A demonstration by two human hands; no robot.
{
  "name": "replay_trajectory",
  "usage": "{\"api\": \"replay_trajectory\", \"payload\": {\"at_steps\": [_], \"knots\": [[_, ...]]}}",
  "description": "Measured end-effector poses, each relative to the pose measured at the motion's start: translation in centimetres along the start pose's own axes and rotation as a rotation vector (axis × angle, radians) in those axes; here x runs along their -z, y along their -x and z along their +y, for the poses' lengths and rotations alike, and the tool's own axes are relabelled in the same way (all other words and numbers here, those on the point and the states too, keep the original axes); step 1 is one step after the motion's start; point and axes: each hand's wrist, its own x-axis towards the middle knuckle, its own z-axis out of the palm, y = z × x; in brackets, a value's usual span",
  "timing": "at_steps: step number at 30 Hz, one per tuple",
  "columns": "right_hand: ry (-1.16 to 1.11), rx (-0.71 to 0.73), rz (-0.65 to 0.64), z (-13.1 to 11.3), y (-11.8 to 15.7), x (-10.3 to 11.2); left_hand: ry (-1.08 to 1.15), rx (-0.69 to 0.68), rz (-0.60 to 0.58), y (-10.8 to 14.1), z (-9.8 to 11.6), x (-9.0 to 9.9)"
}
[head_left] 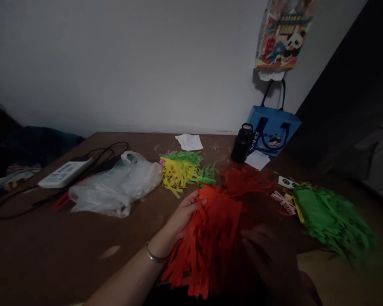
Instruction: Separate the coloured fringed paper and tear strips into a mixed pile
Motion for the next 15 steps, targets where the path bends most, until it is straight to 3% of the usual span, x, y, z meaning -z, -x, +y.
{"api": "replay_trajectory", "payload": {"at_steps": [5,9,15], "knots": [[0.184,-0.023,0.070,-0.5,-1.8,-3.1,0.009,-0.014,-0.008,0.1,0.0,-0.1],[0.180,-0.062,0.138,-1.1,-2.1,-4.9,0.013,-0.025,-0.009,0.1,-0.1,-0.2],[-0.132,-0.227,0.186,-1.1,-2.3,-3.2,0.010,-0.022,-0.011,0.0,-0.1,0.2]]}}
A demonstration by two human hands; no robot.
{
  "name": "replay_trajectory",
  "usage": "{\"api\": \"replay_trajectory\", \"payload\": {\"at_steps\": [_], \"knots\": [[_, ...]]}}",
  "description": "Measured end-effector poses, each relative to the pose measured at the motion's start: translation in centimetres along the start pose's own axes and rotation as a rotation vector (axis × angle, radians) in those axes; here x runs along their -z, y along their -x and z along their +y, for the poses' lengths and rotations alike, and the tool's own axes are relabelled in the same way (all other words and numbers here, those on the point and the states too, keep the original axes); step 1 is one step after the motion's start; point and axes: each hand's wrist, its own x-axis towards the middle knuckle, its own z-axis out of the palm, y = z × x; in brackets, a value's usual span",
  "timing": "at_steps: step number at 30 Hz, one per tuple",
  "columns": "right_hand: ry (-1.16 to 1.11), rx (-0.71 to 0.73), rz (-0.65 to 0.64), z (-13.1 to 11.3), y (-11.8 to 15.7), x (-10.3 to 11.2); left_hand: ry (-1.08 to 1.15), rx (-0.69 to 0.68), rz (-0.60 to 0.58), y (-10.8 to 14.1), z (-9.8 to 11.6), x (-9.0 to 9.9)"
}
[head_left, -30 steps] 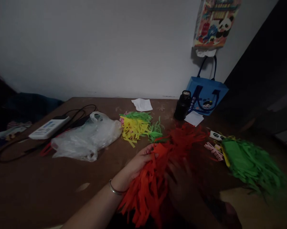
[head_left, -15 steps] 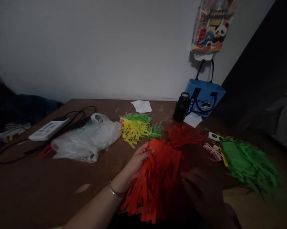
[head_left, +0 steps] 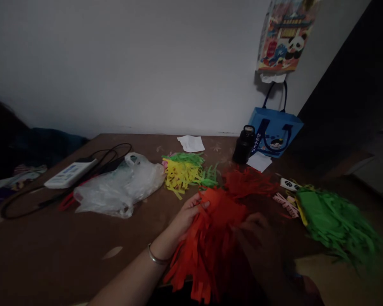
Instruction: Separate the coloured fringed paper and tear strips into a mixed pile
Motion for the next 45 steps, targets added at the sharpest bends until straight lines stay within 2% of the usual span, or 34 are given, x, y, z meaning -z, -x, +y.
{"api": "replay_trajectory", "payload": {"at_steps": [4,9,16,18,22,23,25,28,30,32,35,37,42,45], "knots": [[-0.168,-0.118,0.008,0.1,-1.4,1.5,-0.015,0.040,-0.023,0.0,-0.2,0.4],[-0.215,-0.235,-0.026,0.8,-2.7,1.7,-0.026,0.062,-0.028,-0.2,-0.5,0.9],[-0.228,-0.256,-0.073,1.5,-3.0,1.9,-0.013,0.074,-0.022,-0.4,-0.7,1.1],[-0.252,-0.202,-0.126,1.4,-2.8,2.3,-0.006,0.065,-0.008,-0.6,-0.8,1.2],[-0.356,0.078,-0.421,1.5,-1.9,3.8,-0.002,0.060,0.013,-0.7,-0.9,1.2],[-0.365,0.130,-0.453,1.7,-1.6,4.1,-0.003,0.060,0.018,-0.7,-0.9,1.2],[-0.304,0.136,-0.373,2.2,-1.2,4.7,-0.005,0.060,0.029,-0.6,-0.8,1.2],[-0.099,0.053,-0.083,2.9,-1.3,5.0,-0.014,0.057,0.033,-0.5,-0.7,1.1],[-0.001,0.063,0.021,3.0,-1.7,5.0,-0.022,0.062,0.023,-0.3,-0.6,1.0],[0.033,0.141,-0.012,3.0,-2.1,4.9,-0.030,0.072,0.005,-0.3,-0.5,1.0],[0.060,0.283,-0.187,3.1,-2.5,4.8,-0.039,0.079,-0.015,-0.2,-0.5,1.0],[0.101,0.338,-0.256,3.6,-2.5,4.7,-0.043,0.077,-0.017,-0.2,-0.4,1.0],[0.181,0.353,-0.337,5.4,-2.3,4.5,-0.059,0.085,-0.005,-0.2,0.1,0.8],[0.148,0.324,-0.338,5.0,-1.5,4.8,-0.067,0.093,0.023,-0.3,0.2,0.9]]}}
